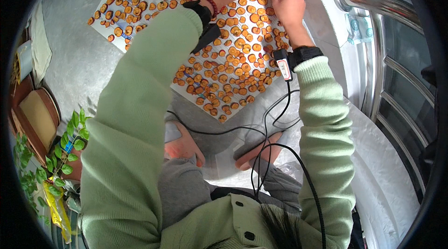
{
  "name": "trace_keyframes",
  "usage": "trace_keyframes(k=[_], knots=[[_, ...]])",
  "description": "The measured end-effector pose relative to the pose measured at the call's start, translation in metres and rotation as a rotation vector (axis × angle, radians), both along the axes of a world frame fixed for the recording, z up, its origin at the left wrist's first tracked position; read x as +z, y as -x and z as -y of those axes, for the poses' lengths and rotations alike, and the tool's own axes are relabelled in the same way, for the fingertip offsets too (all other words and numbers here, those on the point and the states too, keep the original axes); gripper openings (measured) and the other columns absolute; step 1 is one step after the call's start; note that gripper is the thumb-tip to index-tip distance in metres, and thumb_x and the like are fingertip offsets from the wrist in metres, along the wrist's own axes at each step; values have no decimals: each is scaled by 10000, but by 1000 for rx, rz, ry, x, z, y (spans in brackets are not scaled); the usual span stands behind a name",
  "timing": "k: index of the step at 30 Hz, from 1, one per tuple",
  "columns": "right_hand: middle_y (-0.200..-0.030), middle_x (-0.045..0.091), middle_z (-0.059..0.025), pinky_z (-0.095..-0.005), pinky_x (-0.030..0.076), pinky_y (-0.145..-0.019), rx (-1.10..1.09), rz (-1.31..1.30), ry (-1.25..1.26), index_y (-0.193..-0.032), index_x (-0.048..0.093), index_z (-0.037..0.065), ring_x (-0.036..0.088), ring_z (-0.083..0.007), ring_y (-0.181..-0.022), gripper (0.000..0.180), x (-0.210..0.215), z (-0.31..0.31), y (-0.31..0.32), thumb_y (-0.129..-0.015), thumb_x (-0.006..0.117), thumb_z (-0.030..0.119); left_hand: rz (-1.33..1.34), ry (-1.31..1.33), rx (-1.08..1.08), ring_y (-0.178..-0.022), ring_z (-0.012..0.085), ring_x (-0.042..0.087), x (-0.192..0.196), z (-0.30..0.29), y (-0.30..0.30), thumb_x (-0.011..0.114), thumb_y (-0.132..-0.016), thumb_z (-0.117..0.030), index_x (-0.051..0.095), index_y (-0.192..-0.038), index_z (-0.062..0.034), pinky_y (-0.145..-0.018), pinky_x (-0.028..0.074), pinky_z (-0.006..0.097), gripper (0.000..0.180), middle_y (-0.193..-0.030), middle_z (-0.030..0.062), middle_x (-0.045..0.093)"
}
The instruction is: The person sits on the floor and arranges small dried fruit pieces on a white sheet by hand. They pick up individual pieces and place them in rows, occasionally adjusting the sheet to continue the arrangement.
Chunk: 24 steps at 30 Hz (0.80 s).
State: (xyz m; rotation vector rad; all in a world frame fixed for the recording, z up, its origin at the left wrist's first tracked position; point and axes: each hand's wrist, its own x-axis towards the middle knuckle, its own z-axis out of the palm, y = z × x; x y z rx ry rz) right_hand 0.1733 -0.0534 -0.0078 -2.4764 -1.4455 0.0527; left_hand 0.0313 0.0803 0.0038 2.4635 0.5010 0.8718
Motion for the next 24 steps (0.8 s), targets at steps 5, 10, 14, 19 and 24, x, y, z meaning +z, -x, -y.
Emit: trace_keyframes(k=[5, 10, 14, 19, 24], knots=[[-813, 679, -114, -401, 520, -684, 26, 5, -5, -948, 703, 116, 652, -313, -774, 223, -7, -16, -7, -806, 660, 283, -42, -209, 52, -1033, 308, 484, -13, 12, -17, 573, -732, -126, 661, -774, -94, -822, 385, 433, 103, -875, 60, 585], [-854, 687, -97, -384, 518, -692, -20, 8, 28, -960, 694, 117, 655, -296, -782, 226, -16, -24, -8, -803, 663, 276, -159, -127, 65, -1109, 306, 453, -19, 15, -22, 559, -727, -135, 659, -766, -86, -847, 362, 432, 118, -906, 65, 577], [-834, 693, -78, -361, 517, -693, -53, -48, 7, -930, 682, 95, 660, -274, -763, 213, -18, -20, -4, -792, 681, 257, -192, -107, 72, -1126, 311, 444, -18, 15, -21, 597, -714, -133, 654, -767, -83, -856, 352, 436, 92, -920, 69, 586], [-802, 695, -72, -336, 518, -682, -89, -107, -22, -905, 671, 80, 668, -251, -740, 192, -14, -15, -2, -783, 700, 226, -167, -3, 37, -1132, 318, 440, -14, 12, -20, 645, -690, -122, 639, -764, -84, -864, 342, 448, 83, -917, 79, 599], [-798, 695, -73, -326, 519, -674, -73, -36, -73, -892, 672, 89, 673, -243, -735, 170, -9, -11, -3, -782, 706, 215, -64, 14, 5, -1053, 317, 479, -12, 7, -20, 658, -673, -116, 633, -742, -85, -846, 356, 453, 80, -842, 75, 609]])
